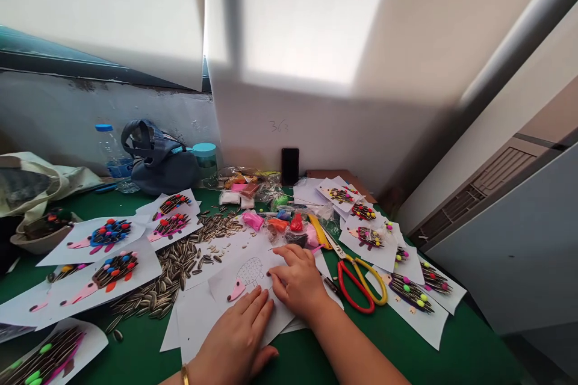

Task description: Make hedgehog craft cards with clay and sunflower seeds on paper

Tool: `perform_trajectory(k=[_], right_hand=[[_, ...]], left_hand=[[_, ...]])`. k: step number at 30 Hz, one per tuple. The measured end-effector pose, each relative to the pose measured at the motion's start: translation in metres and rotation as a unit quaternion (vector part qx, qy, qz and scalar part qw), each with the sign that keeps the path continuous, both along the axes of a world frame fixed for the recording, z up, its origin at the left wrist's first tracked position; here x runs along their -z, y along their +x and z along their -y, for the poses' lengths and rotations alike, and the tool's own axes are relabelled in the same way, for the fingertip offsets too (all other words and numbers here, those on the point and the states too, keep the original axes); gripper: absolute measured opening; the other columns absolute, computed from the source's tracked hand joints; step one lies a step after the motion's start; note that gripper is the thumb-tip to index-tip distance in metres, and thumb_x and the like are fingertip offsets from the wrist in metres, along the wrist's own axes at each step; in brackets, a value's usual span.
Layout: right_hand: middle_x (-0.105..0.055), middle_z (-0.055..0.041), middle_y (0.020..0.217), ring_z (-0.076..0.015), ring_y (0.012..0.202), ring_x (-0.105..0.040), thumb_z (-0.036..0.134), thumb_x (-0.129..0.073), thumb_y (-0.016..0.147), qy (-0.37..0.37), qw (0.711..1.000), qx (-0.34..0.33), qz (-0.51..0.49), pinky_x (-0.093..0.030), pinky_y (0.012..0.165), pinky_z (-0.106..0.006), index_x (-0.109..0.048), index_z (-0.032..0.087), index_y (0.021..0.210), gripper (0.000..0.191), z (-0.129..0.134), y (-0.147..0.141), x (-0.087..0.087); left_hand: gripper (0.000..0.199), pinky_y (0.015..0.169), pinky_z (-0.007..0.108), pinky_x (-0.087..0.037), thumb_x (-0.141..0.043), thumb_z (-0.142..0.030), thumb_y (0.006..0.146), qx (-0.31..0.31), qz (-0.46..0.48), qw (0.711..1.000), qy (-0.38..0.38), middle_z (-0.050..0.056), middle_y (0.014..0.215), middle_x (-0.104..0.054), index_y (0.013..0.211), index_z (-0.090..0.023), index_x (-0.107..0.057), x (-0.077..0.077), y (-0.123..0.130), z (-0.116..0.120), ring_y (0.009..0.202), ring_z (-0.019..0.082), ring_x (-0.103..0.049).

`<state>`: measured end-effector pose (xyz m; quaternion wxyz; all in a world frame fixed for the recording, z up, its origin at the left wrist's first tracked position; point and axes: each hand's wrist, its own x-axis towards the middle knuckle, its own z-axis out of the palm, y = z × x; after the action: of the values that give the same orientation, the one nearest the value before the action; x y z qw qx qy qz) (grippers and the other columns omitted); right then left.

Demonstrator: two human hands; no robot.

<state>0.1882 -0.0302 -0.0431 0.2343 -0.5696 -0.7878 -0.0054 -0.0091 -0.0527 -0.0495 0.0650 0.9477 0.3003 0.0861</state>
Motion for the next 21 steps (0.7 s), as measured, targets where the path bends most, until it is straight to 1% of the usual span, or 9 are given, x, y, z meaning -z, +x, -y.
perform_trajectory(k=[1,4,5,8,9,12,16,20,21], right_hand=[[-0.06,0.0,0.132,-0.0278,0.123,-0.047,0.025,-0.057,0.087,0.002,1.0,-0.002,0.0,-0.032,0.101,-0.047,-0.074,0.036,0.1,0.024,0.0,0.0,0.0],[-0.059,-0.0016,0.135,-0.0284,0.124,-0.046,0.024,-0.058,0.085,0.0,1.0,-0.008,0.005,-0.032,0.101,-0.048,-0.07,0.035,0.111,0.03,0.0,-0.002,0.0],[-0.059,-0.0013,0.135,-0.0282,0.124,-0.046,0.024,-0.058,0.085,0.0,1.0,-0.007,0.005,-0.032,0.101,-0.047,-0.07,0.035,0.111,0.03,0.0,-0.002,0.0],[-0.061,0.0011,0.132,-0.0273,0.125,-0.046,0.024,-0.057,0.087,0.006,1.0,0.003,-0.002,-0.031,0.103,-0.047,-0.073,0.035,0.1,0.024,0.0,-0.003,0.0],[-0.06,0.0012,0.133,-0.0275,0.125,-0.046,0.024,-0.057,0.086,0.006,1.0,0.002,-0.001,-0.031,0.103,-0.047,-0.073,0.035,0.1,0.024,0.0,-0.003,0.001],[-0.058,-0.001,0.136,-0.0288,0.126,-0.046,0.025,-0.06,0.084,-0.002,1.0,-0.011,0.012,-0.032,0.102,-0.047,-0.07,0.036,0.112,0.032,0.0,-0.003,0.0],[-0.062,0.0003,0.132,-0.0279,0.125,-0.047,0.023,-0.059,0.084,0.009,1.0,-0.005,-0.002,-0.032,0.102,-0.046,-0.075,0.033,0.095,0.021,0.0,-0.003,-0.001],[-0.06,-0.0016,0.135,-0.0292,0.125,-0.047,0.022,-0.059,0.083,-0.004,1.0,-0.001,-0.003,-0.034,0.101,-0.048,-0.072,0.033,0.109,0.031,-0.001,-0.003,0.0],[-0.06,-0.0014,0.135,-0.0292,0.125,-0.047,0.022,-0.059,0.083,-0.005,1.0,-0.002,-0.006,-0.034,0.101,-0.048,-0.073,0.033,0.108,0.031,-0.001,-0.003,0.0]], left_hand=[[0.067,0.105,0.049,-0.048,-0.054,-0.058,0.087,0.001,-0.003,1.0,-0.002,0.021,0.14,-0.054,0.134,-0.009,-0.057,-0.001,0.0,0.0,0.13,0.038,-0.051],[0.068,0.105,0.05,-0.048,-0.055,-0.057,0.087,0.0,-0.018,1.0,-0.008,0.021,0.14,-0.054,0.134,-0.008,-0.057,-0.005,0.001,0.0,0.13,0.038,-0.051],[0.068,0.105,0.049,-0.048,-0.054,-0.057,0.088,-0.001,-0.023,1.0,-0.009,0.021,0.14,-0.054,0.134,-0.008,-0.056,-0.007,0.001,0.0,0.13,0.038,-0.051],[0.068,0.106,0.049,-0.048,-0.053,-0.057,0.088,0.0,-0.032,0.999,-0.014,0.02,0.142,-0.052,0.135,-0.009,-0.056,-0.01,0.002,0.0,0.131,0.038,-0.05],[0.068,0.106,0.049,-0.048,-0.052,-0.057,0.089,0.001,-0.035,0.999,-0.014,0.02,0.142,-0.052,0.135,-0.009,-0.056,-0.01,0.003,0.0,0.131,0.038,-0.05],[0.068,0.105,0.05,-0.048,-0.051,-0.057,0.089,0.001,-0.04,0.999,-0.013,0.02,0.141,-0.052,0.136,-0.008,-0.055,-0.011,0.003,0.0,0.13,0.038,-0.051],[0.067,0.106,0.049,-0.047,-0.053,-0.057,0.089,0.002,-0.036,0.999,-0.015,0.02,0.142,-0.052,0.134,-0.008,-0.057,-0.011,0.002,0.0,0.131,0.038,-0.049],[0.066,0.106,0.049,-0.047,-0.056,-0.056,0.087,0.001,-0.031,0.999,-0.015,0.02,0.14,-0.054,0.133,-0.008,-0.058,-0.01,0.003,-0.001,0.13,0.037,-0.051],[0.066,0.106,0.049,-0.048,-0.057,-0.055,0.087,-0.001,-0.029,0.999,-0.014,0.02,0.14,-0.054,0.133,-0.008,-0.058,-0.01,0.003,-0.001,0.13,0.037,-0.051]])
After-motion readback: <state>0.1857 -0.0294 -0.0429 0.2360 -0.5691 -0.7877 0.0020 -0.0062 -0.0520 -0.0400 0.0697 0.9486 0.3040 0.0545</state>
